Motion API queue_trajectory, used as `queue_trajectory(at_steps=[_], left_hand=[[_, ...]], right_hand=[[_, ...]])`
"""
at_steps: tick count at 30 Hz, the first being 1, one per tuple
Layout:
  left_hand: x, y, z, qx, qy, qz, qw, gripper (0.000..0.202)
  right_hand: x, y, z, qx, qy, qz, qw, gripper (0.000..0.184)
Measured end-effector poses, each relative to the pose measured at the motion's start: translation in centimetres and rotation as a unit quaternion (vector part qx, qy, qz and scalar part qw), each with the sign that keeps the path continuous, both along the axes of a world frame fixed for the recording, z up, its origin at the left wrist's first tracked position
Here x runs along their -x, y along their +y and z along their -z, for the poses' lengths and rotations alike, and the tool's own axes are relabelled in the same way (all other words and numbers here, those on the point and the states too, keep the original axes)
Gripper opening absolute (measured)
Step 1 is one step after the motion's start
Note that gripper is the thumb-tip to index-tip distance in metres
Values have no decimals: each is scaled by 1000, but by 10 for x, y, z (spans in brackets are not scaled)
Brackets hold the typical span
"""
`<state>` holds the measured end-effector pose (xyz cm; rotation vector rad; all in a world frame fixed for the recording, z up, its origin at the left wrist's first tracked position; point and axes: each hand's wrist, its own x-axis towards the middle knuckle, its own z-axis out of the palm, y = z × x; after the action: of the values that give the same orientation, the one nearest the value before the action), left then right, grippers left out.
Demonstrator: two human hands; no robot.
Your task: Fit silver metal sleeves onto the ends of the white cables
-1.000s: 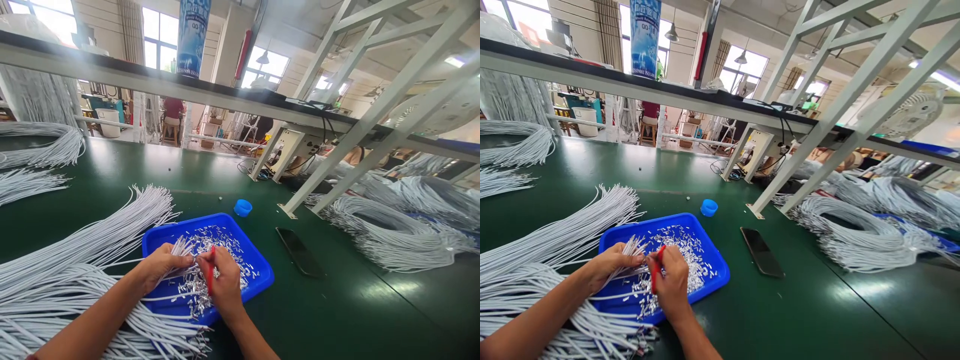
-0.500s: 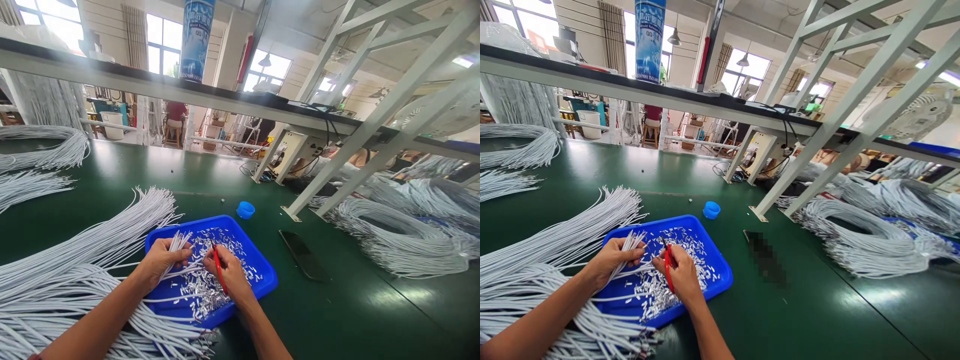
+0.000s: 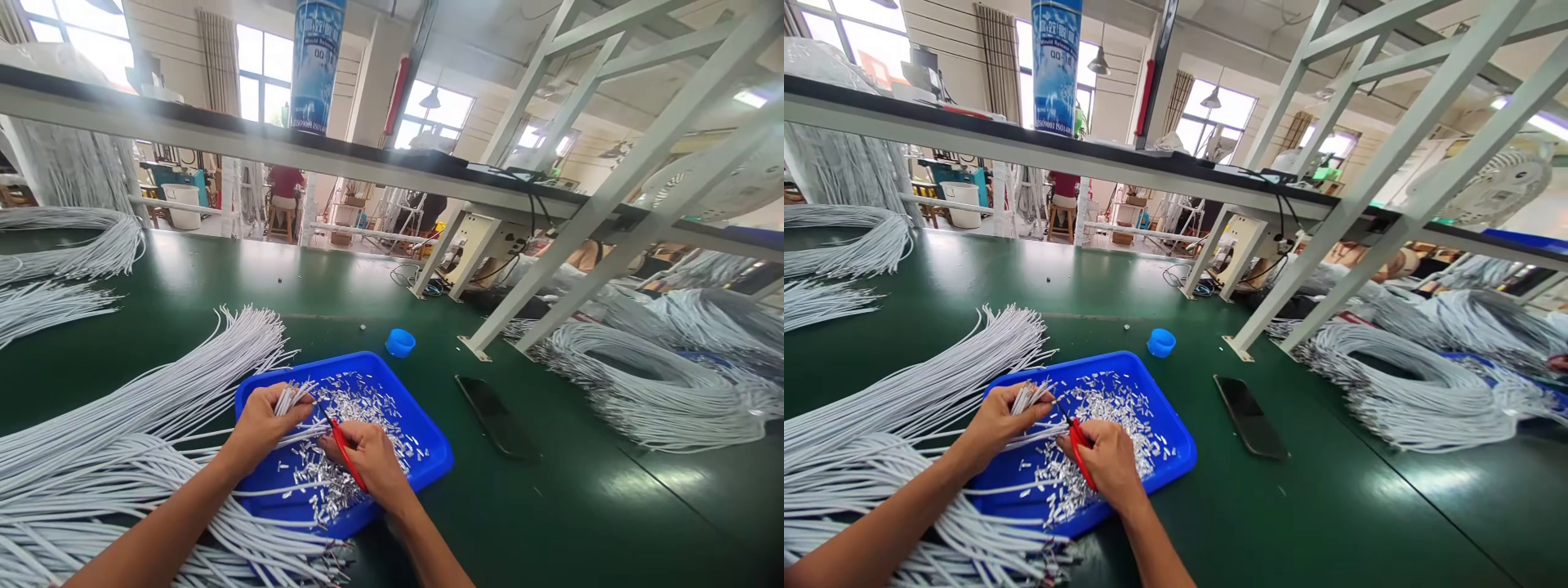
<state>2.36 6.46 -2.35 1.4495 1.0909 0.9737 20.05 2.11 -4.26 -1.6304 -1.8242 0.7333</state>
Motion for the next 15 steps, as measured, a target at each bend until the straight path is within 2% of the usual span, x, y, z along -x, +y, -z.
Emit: queue_trajectory(at_steps=[3,5,7,9,13,15], left_hand=[[0,0,1,-76,58,-23,995,21],[-1,-1,2,-79,68,-30,994,21],[-1,-1,2,-44,41,-19,998,22],[-1,-1,1,17,-13,18,1000,25],[1,1,4,133,-124,107,978,31],[2,3,5,168,-154,105,968,27]], right_hand=[[2,0,3,-14,-21,19,999,45],[3,0,5,-25,-32,28,999,45],[4,0,8,-31,-33,32,998,45],[6,1,10,-36,-27,29,999,45],[7,2,11,-52,-27,19,998,44],[3,3,8,-48,-34,9,998,40]])
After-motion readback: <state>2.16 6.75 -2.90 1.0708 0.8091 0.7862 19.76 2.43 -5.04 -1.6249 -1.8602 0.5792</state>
